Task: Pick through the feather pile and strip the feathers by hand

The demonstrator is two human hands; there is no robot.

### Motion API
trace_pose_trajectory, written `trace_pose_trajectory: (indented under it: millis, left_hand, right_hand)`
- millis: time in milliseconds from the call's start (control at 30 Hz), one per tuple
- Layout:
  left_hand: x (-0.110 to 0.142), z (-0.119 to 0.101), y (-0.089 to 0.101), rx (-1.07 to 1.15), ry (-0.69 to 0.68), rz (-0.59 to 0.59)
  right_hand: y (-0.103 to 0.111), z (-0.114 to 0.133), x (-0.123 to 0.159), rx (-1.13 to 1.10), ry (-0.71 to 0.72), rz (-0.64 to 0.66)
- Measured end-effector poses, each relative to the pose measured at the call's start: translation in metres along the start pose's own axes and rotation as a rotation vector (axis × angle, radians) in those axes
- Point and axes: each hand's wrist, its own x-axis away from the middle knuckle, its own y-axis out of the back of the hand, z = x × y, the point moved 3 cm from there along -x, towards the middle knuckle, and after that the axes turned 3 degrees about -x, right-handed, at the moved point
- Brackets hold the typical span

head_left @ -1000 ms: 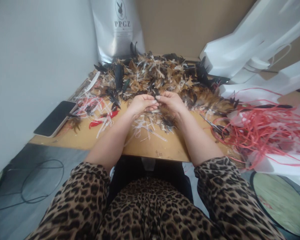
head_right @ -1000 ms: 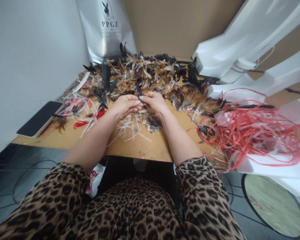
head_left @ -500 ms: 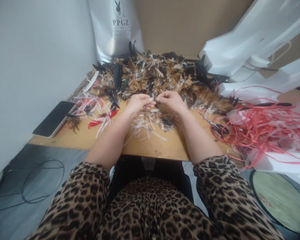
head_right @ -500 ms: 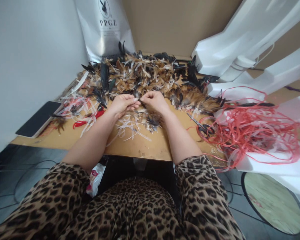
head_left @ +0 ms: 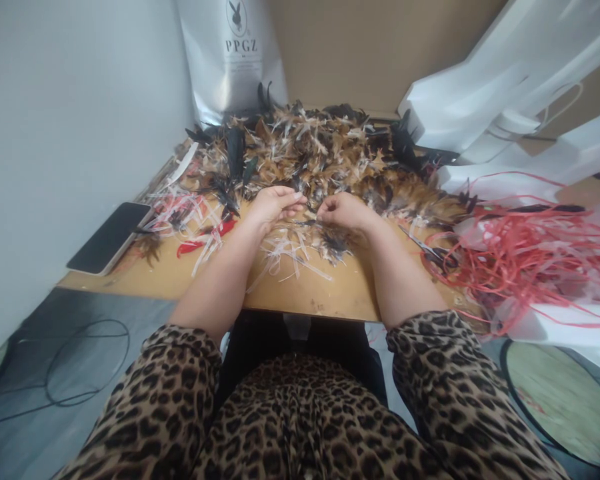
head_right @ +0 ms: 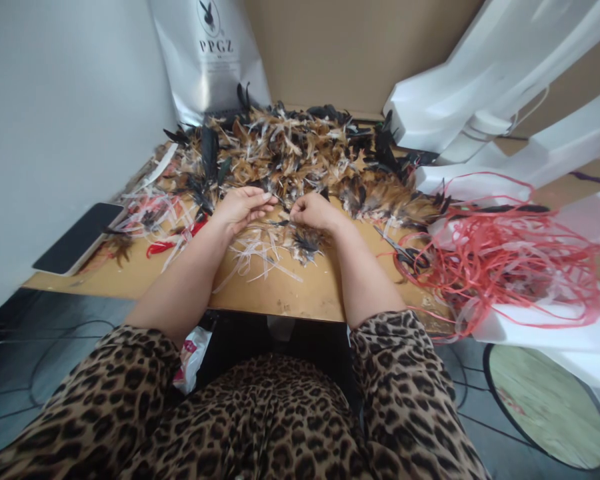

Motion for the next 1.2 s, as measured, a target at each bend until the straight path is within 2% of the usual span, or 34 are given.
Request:
trace_pose_trajectory:
  millis: [200, 333, 500, 733, 933, 1200]
  left_hand:
    - [0.000, 0.002, -0.001, -0.091, 0.021, 0.086]
    - [0.001, 0.006, -0.005, -0.138, 0.073, 0.150]
    - [0.002, 0.005, -0.007, -0.145, 0.048, 0.208]
    - [0.000, 0.007, -0.005, -0.081, 0.051, 0.245]
    - [0.002, 0.006, -0.006, -0.058, 0.042, 0.237]
    - [0.004, 0.008, -0.009, -0.143, 0.079, 0.262]
  right_hand:
    - [0.016, 0.012, 0.011, -0.270, 0.011, 0.051]
    - [0.012, 0.018, 0.014, -0.380, 0.005, 0.119]
    - [0.010, 0.019, 0.015, -0.517, 0.004, 0.159]
    - [0.018, 0.012, 0.017, -0.519, -0.031, 0.184]
    - [0.020, 0.010, 0.016, -0.462, 0.028, 0.232]
    - [0.017, 0.010, 0.015, -0.435, 0.020, 0.259]
